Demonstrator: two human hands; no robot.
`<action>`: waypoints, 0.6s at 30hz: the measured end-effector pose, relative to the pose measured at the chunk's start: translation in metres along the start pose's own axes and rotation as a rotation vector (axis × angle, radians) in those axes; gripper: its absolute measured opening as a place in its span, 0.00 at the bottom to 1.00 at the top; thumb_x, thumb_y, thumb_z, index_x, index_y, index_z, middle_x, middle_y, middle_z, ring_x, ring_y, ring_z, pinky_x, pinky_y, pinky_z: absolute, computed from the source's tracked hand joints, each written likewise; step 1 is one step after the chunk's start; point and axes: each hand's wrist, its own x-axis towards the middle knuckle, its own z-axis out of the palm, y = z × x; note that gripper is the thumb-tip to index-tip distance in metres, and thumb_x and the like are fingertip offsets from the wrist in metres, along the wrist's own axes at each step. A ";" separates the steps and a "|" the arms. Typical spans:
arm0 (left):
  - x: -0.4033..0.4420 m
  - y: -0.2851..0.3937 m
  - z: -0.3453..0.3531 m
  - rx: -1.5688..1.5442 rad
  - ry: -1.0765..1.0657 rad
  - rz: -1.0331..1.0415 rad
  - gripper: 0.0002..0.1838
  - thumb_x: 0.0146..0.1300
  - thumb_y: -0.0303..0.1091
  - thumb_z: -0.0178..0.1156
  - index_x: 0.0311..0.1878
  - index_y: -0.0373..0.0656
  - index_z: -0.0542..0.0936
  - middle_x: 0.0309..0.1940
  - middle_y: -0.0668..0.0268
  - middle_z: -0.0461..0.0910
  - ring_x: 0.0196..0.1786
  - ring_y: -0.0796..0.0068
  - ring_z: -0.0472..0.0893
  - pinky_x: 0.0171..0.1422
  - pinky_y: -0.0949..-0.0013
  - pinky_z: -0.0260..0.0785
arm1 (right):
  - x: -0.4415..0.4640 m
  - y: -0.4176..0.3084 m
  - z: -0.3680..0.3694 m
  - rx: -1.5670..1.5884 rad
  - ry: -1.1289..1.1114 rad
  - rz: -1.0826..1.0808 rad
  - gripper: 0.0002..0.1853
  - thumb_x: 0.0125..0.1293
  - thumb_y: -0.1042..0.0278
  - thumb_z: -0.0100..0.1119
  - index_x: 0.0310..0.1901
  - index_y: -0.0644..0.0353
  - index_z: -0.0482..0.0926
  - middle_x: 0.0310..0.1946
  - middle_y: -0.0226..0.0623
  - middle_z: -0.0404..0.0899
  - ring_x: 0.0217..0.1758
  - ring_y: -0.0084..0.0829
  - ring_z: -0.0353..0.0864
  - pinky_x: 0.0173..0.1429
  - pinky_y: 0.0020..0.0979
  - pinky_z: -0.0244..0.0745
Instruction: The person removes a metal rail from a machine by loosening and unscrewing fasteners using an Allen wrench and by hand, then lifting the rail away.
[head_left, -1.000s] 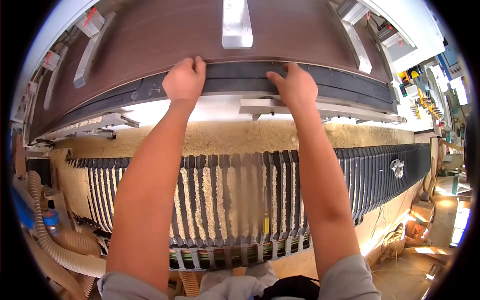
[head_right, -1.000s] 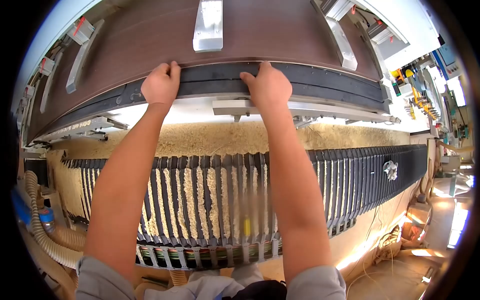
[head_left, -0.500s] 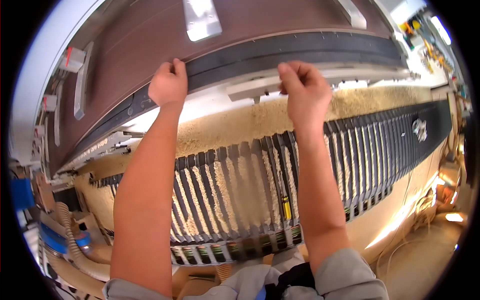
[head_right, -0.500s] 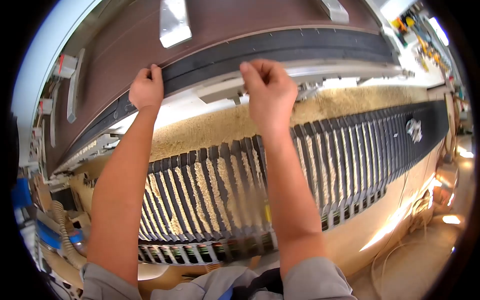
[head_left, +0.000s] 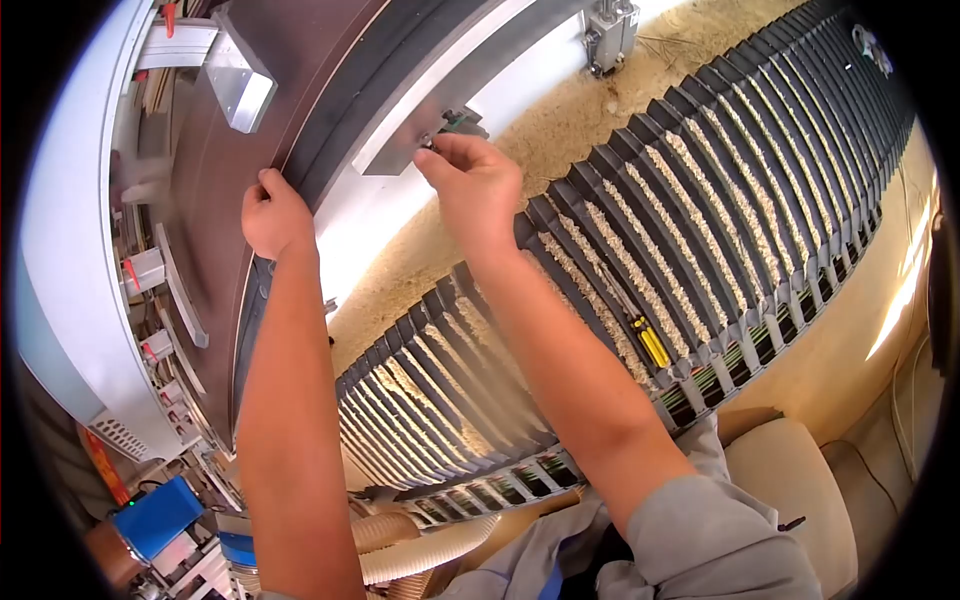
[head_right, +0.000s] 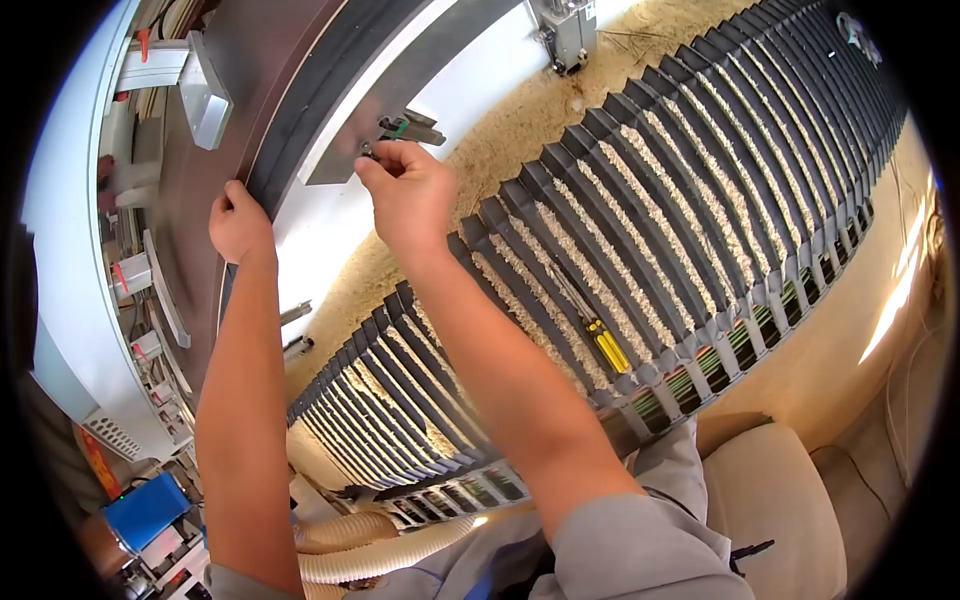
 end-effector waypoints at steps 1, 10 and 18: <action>0.000 -0.001 0.000 -0.001 -0.001 0.002 0.26 0.68 0.57 0.54 0.34 0.42 0.87 0.34 0.57 0.88 0.39 0.52 0.85 0.45 0.53 0.75 | -0.002 -0.003 0.001 -0.005 0.009 -0.002 0.13 0.64 0.74 0.73 0.47 0.71 0.86 0.35 0.34 0.86 0.37 0.21 0.82 0.43 0.25 0.79; 0.002 -0.001 0.001 -0.016 0.008 0.025 0.26 0.68 0.56 0.54 0.33 0.40 0.86 0.32 0.55 0.87 0.38 0.51 0.85 0.45 0.52 0.75 | -0.005 -0.003 0.004 -0.163 0.060 -0.147 0.13 0.67 0.73 0.70 0.50 0.71 0.85 0.37 0.34 0.86 0.41 0.21 0.82 0.47 0.25 0.78; 0.002 -0.003 0.002 -0.030 0.018 0.025 0.26 0.68 0.56 0.54 0.33 0.41 0.87 0.30 0.56 0.87 0.37 0.51 0.85 0.44 0.52 0.75 | 0.003 0.008 0.009 -0.345 0.085 -0.367 0.12 0.67 0.74 0.69 0.50 0.69 0.86 0.36 0.34 0.86 0.37 0.22 0.82 0.47 0.26 0.78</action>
